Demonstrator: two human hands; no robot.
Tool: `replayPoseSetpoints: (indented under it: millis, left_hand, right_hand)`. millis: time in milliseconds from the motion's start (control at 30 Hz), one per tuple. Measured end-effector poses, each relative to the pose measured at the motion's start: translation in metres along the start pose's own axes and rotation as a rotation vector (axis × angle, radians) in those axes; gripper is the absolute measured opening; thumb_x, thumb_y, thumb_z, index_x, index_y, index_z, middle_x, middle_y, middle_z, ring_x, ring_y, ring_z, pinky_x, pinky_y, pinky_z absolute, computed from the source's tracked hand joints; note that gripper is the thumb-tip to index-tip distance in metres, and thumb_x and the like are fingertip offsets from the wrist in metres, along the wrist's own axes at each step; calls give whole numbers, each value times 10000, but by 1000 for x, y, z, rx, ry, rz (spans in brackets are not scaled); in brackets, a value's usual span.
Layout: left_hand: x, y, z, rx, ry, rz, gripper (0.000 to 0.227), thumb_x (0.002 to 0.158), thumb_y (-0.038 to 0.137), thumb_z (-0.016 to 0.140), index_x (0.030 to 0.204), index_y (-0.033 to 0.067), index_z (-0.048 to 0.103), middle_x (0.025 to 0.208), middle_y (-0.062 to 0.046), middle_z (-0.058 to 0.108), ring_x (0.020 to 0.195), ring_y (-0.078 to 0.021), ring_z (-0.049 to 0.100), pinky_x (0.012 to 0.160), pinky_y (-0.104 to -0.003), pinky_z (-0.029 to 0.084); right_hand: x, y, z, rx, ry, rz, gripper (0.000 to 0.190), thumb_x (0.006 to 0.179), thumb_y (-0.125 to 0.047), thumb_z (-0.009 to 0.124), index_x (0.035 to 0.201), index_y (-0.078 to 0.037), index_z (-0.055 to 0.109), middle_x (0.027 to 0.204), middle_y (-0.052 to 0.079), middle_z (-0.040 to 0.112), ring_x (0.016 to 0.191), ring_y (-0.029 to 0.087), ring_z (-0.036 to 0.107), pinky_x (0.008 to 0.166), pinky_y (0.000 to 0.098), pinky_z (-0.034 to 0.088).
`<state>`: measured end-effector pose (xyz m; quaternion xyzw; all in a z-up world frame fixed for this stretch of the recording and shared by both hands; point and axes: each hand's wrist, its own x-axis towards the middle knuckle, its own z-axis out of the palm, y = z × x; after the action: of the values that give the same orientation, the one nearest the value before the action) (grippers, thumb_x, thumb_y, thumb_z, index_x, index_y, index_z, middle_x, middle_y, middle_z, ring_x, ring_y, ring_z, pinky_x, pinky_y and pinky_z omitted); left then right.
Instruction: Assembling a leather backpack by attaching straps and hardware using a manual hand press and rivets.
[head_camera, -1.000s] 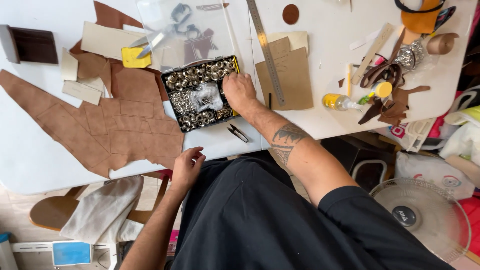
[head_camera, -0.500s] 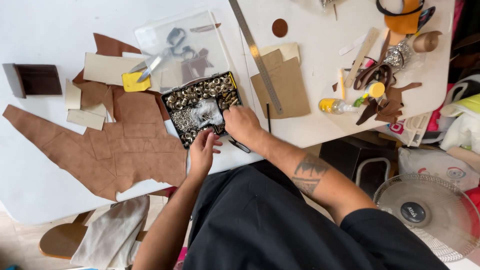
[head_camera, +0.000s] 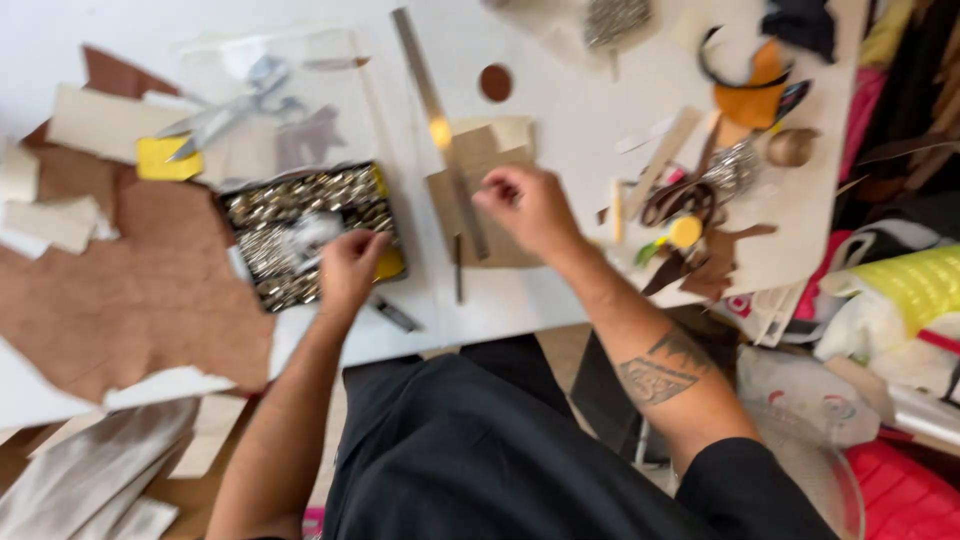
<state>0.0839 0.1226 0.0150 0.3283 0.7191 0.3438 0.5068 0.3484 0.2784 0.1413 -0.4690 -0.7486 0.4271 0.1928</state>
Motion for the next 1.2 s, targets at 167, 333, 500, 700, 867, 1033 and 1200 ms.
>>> replayPoseSetpoints:
  millis: [167, 333, 500, 700, 867, 1033, 1200]
  left_hand:
    - [28, -5, 3, 1197, 506, 511, 222, 870, 395, 787, 1068, 304, 745, 838, 75, 647, 688, -142, 678, 588, -280, 554]
    - [18, 37, 14, 1301, 239, 256, 24, 955, 118, 737, 954, 123, 714, 842, -10, 663, 538, -139, 606, 357, -264, 463]
    - [26, 74, 26, 1311, 63, -161, 134, 976, 135, 684, 1102, 90, 688, 1027, -62, 683, 660, -144, 642, 536, -266, 567]
    - [42, 106, 34, 1276, 18, -394, 188, 951, 156, 718, 1137, 136, 736, 1087, -71, 713, 859, -192, 691, 734, -341, 592]
    - [49, 89, 35, 1204, 78, -463, 118, 955, 118, 721, 1067, 107, 754, 1046, -73, 726, 838, -165, 679, 715, -303, 586]
    - [39, 66, 27, 989, 276, -378, 131, 980, 169, 676, 1011, 77, 764, 1000, -96, 737, 816, -288, 734, 677, -442, 603]
    - [0, 46, 10, 894, 482, -75, 124, 967, 248, 725, 1021, 144, 763, 1002, -18, 706, 688, -258, 679, 514, -429, 530]
  right_hand:
    - [60, 166, -136, 152, 126, 235, 91, 928, -110, 738, 1010, -75, 719, 772, 64, 704, 644, 142, 668, 601, 267, 527]
    - [155, 220, -240, 924, 732, 694, 73, 910, -55, 645, 899, 8, 680, 693, 160, 719, 519, 188, 612, 442, 272, 391]
    - [222, 249, -286, 1280, 807, 726, 685, 812, -292, 646, 1385, 48, 487, 1204, 251, 711, 986, 381, 758, 697, 341, 549]
    - [291, 300, -311, 1506, 827, 858, 491, 705, -356, 666, 1016, 24, 666, 949, 208, 697, 895, 364, 701, 771, 428, 571]
    - [309, 308, -318, 1422, 845, 1001, 299, 732, -302, 612, 829, -21, 644, 844, 133, 672, 818, 295, 678, 801, 419, 539]
    - [281, 268, -312, 1218, 877, 1013, 388, 855, -407, 337, 772, -131, 596, 712, 77, 712, 759, 239, 696, 758, 404, 440]
    - [220, 267, -317, 1342, 777, 958, 368, 772, -435, 512, 881, -126, 679, 777, 59, 764, 778, 213, 773, 930, 460, 464]
